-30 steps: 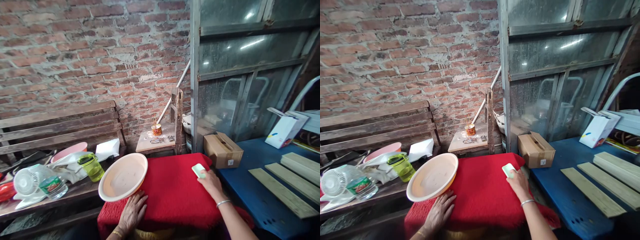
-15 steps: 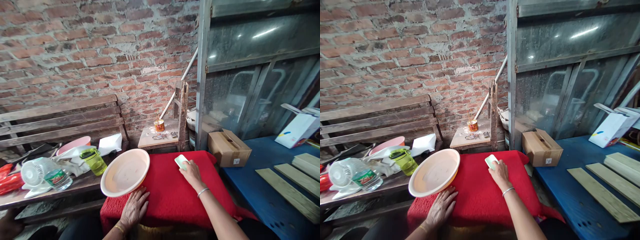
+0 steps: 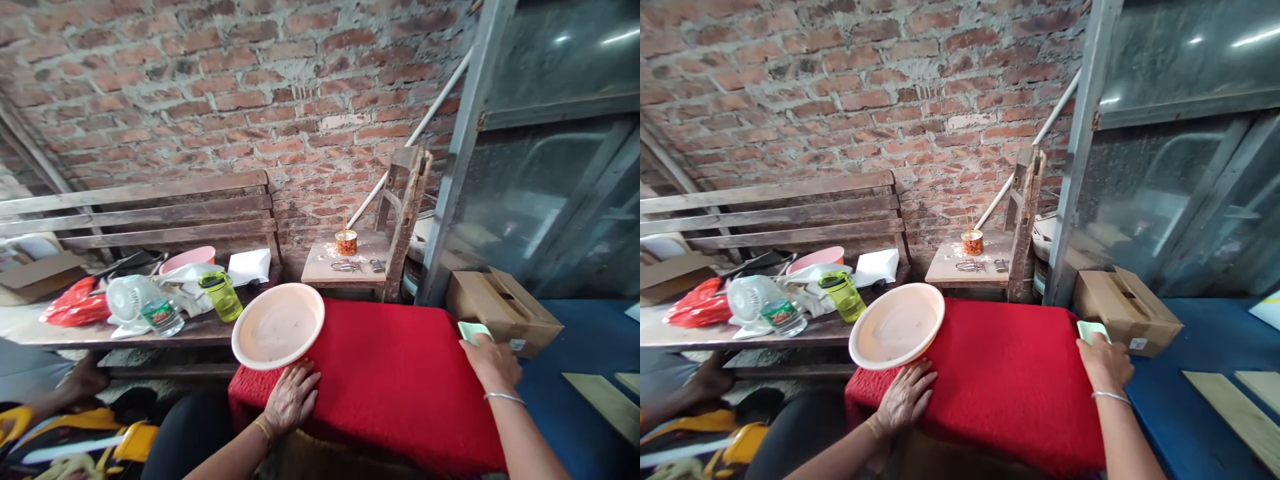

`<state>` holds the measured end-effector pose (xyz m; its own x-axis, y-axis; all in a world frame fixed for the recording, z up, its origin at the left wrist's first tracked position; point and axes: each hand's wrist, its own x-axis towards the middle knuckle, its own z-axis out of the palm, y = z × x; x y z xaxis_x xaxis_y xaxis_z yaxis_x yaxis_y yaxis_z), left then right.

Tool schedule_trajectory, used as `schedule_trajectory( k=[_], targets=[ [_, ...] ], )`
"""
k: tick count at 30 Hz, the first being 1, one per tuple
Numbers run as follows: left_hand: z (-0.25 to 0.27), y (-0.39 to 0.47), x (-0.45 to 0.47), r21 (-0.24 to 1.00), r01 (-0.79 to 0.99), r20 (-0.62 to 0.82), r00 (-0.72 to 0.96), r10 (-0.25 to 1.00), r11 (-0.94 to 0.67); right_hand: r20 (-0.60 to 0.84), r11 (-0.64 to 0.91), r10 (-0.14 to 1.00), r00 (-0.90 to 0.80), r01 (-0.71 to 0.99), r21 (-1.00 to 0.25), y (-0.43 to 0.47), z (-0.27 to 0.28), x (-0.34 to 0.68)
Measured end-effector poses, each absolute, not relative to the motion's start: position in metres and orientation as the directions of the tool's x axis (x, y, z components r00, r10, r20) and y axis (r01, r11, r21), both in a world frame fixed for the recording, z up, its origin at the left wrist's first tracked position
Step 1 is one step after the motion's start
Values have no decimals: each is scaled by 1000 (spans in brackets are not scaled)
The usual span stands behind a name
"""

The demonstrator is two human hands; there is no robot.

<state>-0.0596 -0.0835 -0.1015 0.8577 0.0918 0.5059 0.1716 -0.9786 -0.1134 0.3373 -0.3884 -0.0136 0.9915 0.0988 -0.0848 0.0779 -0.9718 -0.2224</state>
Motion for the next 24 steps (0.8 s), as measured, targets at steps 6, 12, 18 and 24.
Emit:
schedule_trajectory(
  k=[6,12,18,24],
  targets=[
    [-96,-87,-58,-66,188,478,868,134,-980,7,-803,460,888,420,-423,-306,-24,264],
    [-93,-87,-57,-48,179,499,857,132,-983,71,-563,737,672,668,-487,-204,-35,138],
    [-103,-88,-54,-19,193,528,835,155,-981,38,-685,646,763,601,-411,-245,-35,173],
    [-118,-90,-50,25,213,579,793,187,-977,-16,-945,203,979,192,-265,-377,-25,272]
  ],
)
